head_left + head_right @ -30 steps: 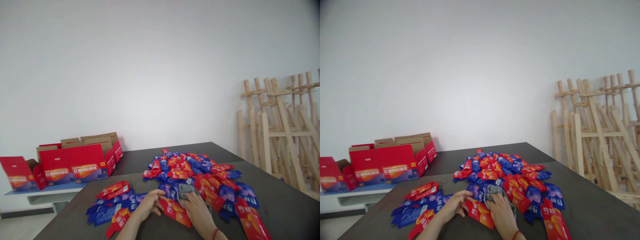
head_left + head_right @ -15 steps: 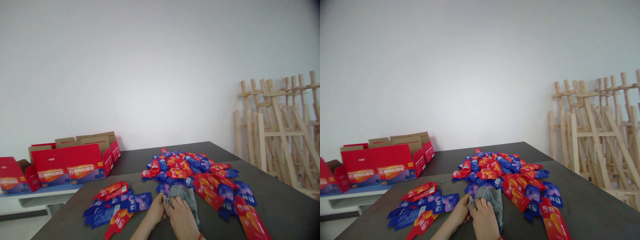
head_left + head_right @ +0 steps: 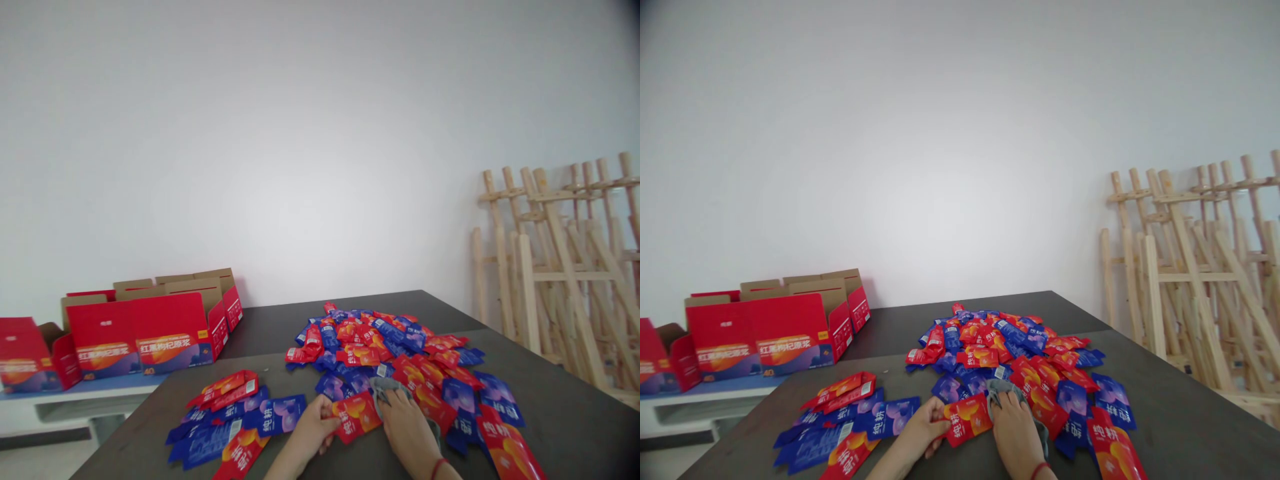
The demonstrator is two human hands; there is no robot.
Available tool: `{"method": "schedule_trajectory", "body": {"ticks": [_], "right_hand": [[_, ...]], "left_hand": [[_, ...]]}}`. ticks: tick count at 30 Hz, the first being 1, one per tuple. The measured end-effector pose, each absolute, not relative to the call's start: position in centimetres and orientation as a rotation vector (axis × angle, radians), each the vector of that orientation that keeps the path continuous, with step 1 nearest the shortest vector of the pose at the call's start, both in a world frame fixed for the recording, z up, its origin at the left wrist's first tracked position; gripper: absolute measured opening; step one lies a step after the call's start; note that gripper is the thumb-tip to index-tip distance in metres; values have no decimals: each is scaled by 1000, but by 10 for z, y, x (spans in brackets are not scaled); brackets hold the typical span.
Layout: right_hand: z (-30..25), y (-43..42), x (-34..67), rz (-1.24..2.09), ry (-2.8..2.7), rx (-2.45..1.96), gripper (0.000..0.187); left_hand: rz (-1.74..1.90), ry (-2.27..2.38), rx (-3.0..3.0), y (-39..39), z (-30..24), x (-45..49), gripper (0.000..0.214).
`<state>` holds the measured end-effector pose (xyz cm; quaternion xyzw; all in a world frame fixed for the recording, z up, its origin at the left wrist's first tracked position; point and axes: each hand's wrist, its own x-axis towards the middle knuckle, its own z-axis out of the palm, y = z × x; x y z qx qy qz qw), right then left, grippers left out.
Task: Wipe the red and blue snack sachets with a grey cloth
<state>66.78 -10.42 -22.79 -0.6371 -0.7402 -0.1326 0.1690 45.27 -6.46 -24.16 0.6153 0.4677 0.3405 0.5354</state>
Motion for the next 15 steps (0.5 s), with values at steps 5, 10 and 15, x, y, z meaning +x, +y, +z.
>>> {"method": "schedule_trajectory", "body": {"ticks": [5,10,15], "right_hand": [[-211,-111,634,-270,-2080,-1665,41],[-221,-116,591,-221,-2269,-1561,37],[-231,-103,614,-332,-2218,-1687,39]], "left_hand": [[753,1044,1429,-66,-236,448,25],[687,1012,1498,-65,-238,450,23],[714,1023,1496,-65,-243,451,17]]}}
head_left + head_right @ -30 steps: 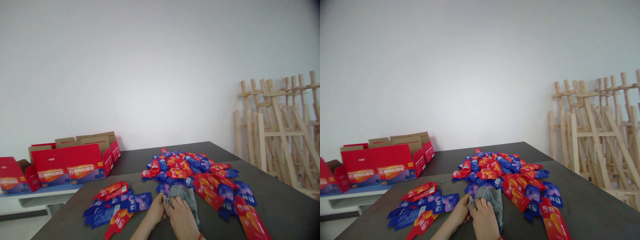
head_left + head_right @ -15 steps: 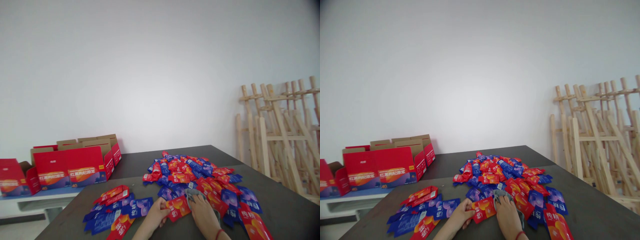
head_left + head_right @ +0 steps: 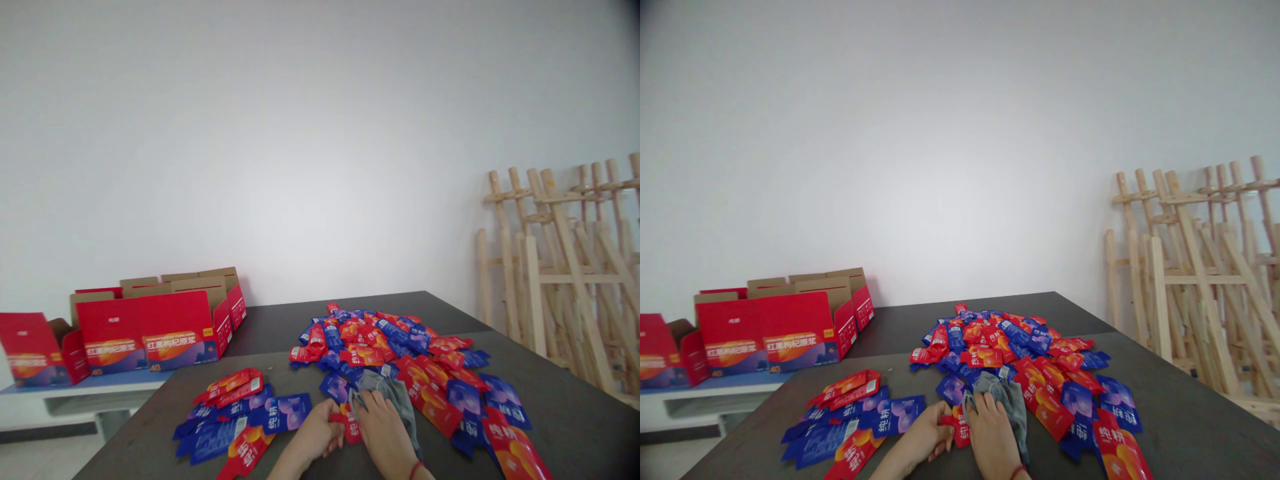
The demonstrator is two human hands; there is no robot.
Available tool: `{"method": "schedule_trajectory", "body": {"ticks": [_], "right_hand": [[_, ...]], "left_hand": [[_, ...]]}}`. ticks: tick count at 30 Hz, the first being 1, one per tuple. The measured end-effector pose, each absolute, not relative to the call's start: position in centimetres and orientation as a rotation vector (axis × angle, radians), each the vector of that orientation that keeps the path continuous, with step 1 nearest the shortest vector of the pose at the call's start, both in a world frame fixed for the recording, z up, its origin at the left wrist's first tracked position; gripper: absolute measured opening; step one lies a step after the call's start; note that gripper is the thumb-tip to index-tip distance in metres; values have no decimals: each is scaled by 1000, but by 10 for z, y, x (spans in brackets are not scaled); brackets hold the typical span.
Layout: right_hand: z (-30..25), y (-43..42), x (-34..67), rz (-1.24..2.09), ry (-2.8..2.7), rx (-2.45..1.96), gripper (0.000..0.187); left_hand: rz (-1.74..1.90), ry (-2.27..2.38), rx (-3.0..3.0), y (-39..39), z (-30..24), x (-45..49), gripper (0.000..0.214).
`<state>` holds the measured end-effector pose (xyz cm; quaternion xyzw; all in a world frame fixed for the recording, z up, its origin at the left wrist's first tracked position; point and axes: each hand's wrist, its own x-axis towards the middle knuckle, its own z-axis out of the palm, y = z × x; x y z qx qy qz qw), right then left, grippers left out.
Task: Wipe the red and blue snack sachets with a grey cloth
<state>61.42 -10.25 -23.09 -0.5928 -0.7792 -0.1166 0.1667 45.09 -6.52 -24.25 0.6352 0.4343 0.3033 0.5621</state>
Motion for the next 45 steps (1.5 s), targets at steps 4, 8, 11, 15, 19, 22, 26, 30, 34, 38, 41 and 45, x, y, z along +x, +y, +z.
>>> {"method": "schedule_trajectory", "body": {"ticks": [4,8,11,15,19,22,26,30,34,38,41,45], "right_hand": [[-232,-94,647,-304,-2175,-1799,39],[-222,-89,673,-164,-2087,-1840,34],[-204,-85,685,-36,-1994,-1828,35],[-184,-92,669,-11,-1914,-1780,35],[-196,-114,616,8,-2170,-1606,32],[-212,-125,587,-46,-2272,-1640,30],[-220,-126,587,-138,-2245,-1655,33],[-223,-123,605,-174,-2191,-1664,36],[-232,-118,629,-174,-2111,-1718,37],[-231,-108,657,-214,-2080,-1818,30],[-218,-105,660,-236,-2053,-1839,29],[-207,-111,627,-190,-2079,-1659,34]], "left_hand": [[718,1050,1513,-66,-242,453,15],[762,1156,1709,-68,-231,446,11],[835,1227,2094,-72,-219,437,10],[749,1292,2478,-76,-209,433,19],[581,1321,2602,-79,-208,438,21],[470,1343,2714,-82,-208,439,20],[401,1329,2811,-85,-205,437,18],[374,1341,2828,-84,-204,436,15],[378,1355,2816,-84,-202,437,14],[448,1410,2781,-85,-198,435,17],[542,1472,2742,-85,-196,434,22],[528,1406,2745,-84,-199,436,23]]}}
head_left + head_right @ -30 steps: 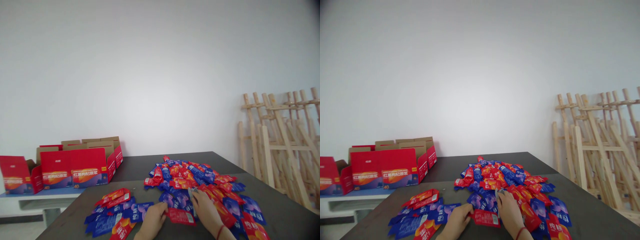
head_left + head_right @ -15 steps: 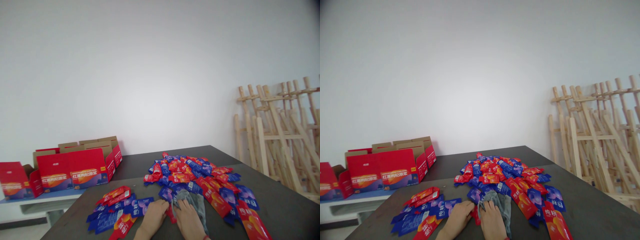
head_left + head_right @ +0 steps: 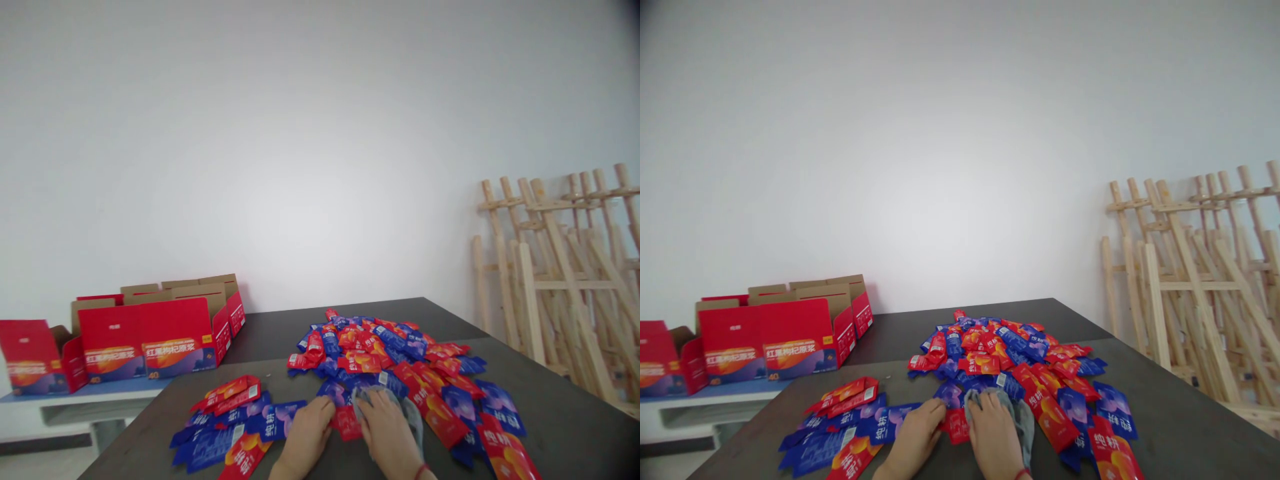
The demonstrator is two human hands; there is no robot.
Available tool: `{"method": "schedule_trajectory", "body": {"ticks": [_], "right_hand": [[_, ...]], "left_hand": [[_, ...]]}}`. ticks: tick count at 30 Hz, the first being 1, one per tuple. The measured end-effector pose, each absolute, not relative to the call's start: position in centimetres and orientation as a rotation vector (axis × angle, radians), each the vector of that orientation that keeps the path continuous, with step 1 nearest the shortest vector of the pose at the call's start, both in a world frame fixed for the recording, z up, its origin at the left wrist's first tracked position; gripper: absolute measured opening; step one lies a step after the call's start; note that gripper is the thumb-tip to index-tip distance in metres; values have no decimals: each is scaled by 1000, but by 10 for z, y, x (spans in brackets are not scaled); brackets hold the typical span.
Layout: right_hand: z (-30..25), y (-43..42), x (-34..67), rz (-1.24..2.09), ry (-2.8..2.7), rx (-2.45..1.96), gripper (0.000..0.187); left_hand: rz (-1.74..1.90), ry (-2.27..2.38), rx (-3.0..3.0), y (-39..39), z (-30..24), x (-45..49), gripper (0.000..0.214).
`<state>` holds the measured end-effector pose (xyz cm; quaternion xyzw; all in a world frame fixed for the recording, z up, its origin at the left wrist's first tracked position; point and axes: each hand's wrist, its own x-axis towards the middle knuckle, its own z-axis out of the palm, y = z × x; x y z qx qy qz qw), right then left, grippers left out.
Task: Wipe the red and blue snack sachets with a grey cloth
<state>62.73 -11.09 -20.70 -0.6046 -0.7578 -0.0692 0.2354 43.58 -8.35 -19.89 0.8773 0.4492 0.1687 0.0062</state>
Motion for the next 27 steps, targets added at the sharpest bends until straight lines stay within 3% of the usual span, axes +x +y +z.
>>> {"method": "schedule_trajectory", "body": {"ticks": [9,19,27], "right_hand": [[-232,-110,616,-185,-2159,-1677,39],[-241,-100,652,-206,-2099,-1746,37],[-237,-103,647,-200,-2046,-1727,35]], "left_hand": [[429,1350,2808,-83,-201,433,23],[402,1838,2661,-94,-170,358,29],[340,2046,2620,-100,-170,306,49]]}}
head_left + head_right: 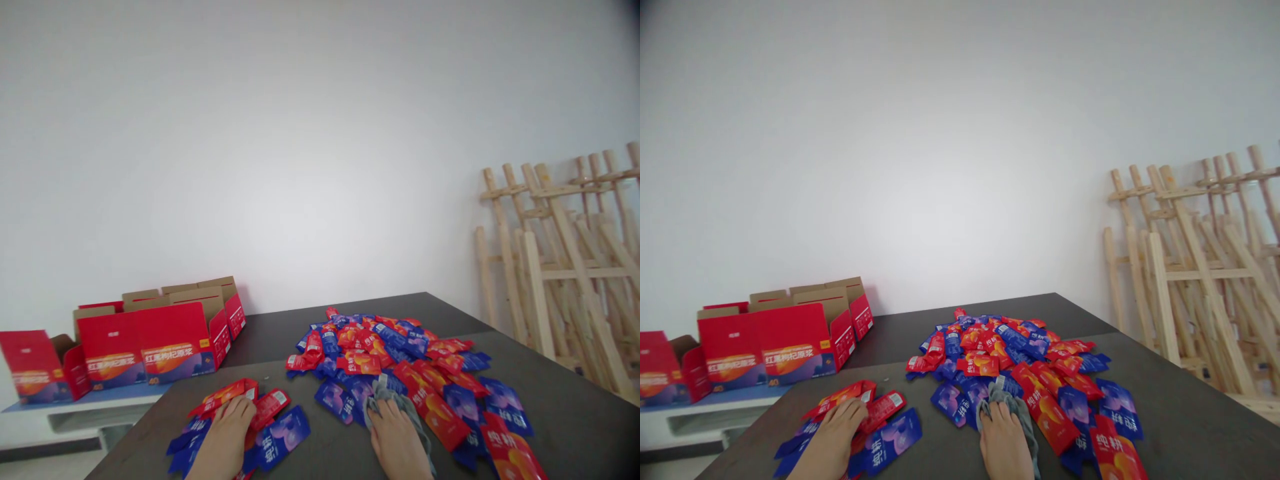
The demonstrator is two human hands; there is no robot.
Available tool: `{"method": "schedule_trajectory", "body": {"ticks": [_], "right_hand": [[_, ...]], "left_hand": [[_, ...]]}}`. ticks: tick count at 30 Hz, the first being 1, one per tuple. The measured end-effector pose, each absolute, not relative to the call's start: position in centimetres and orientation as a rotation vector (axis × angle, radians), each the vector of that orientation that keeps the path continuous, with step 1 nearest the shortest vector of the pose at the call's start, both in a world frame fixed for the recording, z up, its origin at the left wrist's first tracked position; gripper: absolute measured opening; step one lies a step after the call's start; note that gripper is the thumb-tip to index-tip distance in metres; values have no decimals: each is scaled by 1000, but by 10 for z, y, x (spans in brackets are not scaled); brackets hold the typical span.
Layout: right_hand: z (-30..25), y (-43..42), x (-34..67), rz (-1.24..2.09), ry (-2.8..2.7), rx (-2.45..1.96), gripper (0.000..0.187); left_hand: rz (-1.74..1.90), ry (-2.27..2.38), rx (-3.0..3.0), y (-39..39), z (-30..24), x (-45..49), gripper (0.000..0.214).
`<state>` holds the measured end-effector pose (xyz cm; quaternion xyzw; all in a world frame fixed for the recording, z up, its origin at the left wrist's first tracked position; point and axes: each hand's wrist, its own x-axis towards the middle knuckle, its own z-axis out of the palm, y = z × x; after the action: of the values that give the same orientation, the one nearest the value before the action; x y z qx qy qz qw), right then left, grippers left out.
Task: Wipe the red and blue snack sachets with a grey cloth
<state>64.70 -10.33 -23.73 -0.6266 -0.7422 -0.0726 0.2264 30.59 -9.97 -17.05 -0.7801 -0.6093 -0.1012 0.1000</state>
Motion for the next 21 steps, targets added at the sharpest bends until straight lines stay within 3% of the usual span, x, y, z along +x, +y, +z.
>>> {"method": "schedule_trajectory", "body": {"ticks": [3,11,17,21], "right_hand": [[-236,-105,646,-193,-2029,-1718,35],[-242,-101,651,-183,-2003,-1717,37],[-246,-97,655,-163,-2020,-1705,36],[-245,-98,654,-140,-1970,-1675,35]], "left_hand": [[-362,-1687,-2403,-97,-173,351,54],[-316,-1298,-2781,-64,-193,482,38],[-169,-1168,-2757,-54,-189,474,22],[-606,-1203,-2825,-60,-195,452,24]]}}
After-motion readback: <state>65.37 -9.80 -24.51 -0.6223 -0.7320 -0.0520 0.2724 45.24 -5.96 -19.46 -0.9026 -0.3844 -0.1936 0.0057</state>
